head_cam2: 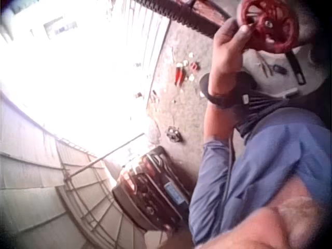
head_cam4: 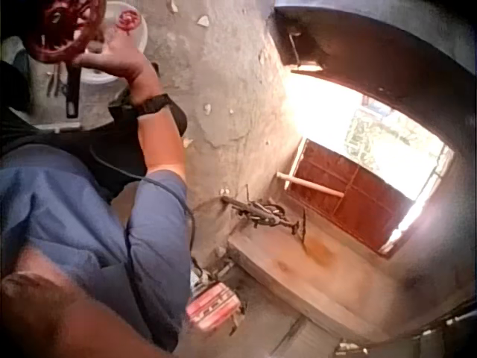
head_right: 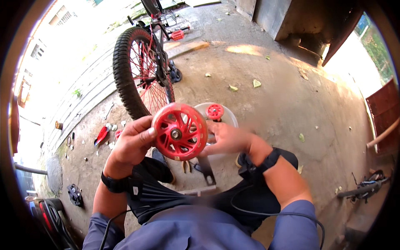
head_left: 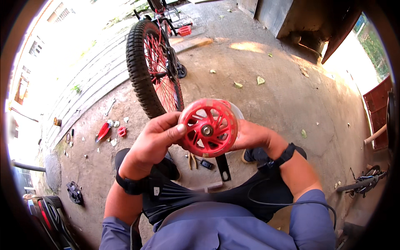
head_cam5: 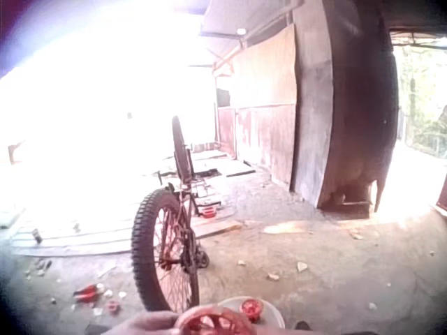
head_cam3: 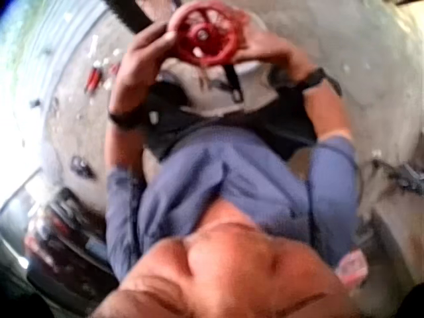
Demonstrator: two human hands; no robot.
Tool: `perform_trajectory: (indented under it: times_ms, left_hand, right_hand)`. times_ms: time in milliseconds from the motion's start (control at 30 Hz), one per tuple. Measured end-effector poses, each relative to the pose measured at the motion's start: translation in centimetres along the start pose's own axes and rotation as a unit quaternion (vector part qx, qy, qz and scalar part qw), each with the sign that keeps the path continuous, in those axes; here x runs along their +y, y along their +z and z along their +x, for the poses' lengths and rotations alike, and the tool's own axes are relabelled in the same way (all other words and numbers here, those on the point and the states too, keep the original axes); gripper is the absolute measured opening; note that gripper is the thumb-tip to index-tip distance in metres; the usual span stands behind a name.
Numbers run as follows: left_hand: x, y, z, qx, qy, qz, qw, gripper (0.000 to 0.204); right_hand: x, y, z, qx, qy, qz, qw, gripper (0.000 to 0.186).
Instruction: The person sits on the ground and works on a bicycle wheel, using a wrench to tighten the axle nuts. They handle red training wheels and a white plastic basin containing tools.
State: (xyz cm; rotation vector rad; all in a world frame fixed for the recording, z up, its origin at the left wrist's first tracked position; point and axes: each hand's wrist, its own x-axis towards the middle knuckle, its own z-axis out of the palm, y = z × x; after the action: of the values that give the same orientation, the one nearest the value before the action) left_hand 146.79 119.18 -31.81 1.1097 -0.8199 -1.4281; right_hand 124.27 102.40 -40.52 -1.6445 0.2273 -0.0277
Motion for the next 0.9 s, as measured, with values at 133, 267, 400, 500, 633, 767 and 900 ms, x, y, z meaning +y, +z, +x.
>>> perform_trajectory:
  times_ms: [133, 267, 400, 500, 633, 767, 900]
  left_hand:
    - [1.6, 1.7, 1.1, -0.006, 0.003, -0.062, 0.998, 0.034]
    - [1.1, 2.8, 3.0, 0.013, -0.006, -0.107, 0.994, 0.031]
    - [1.0, 3.8, 4.6, 0.051, -0.010, -0.163, 0.985, 0.025]
    - [1.2, 3.5, 5.1, 0.077, 0.004, -0.183, 0.980, 0.022]
    - [1.4, 3.8, 6.0, 0.102, 0.028, -0.151, 0.983, 0.023]
    - [1.9, 3.8, 7.1, 0.101, 0.053, -0.051, 0.992, 0.030]
    - [1.2, 3.2, 8.0, 0.172, 0.134, -0.039, 0.975, 0.034]
  right_hand:
    - [-1.5, 2.8, 0.1, 0.043, -0.135, 0.074, 0.987, 0.054]
    - [-0.9, 4.3, -0.1, 0.081, -0.132, 0.175, 0.972, 0.043]
    - [1.3, 3.8, -0.2, 0.114, -0.134, 0.202, 0.963, 0.050]
    - [1.6, 3.3, 0.7, 0.122, -0.075, 0.280, 0.949, 0.056]
    - [-0.5, 3.9, 1.2, 0.196, -0.105, 0.325, 0.919, 0.036]
    - [1.0, 3.2, 1.1, 0.153, -0.051, 0.272, 0.949, 0.055]
    - [-0.8, 3.1, 0.5, 0.180, 0.018, 0.240, 0.954, 0.040]
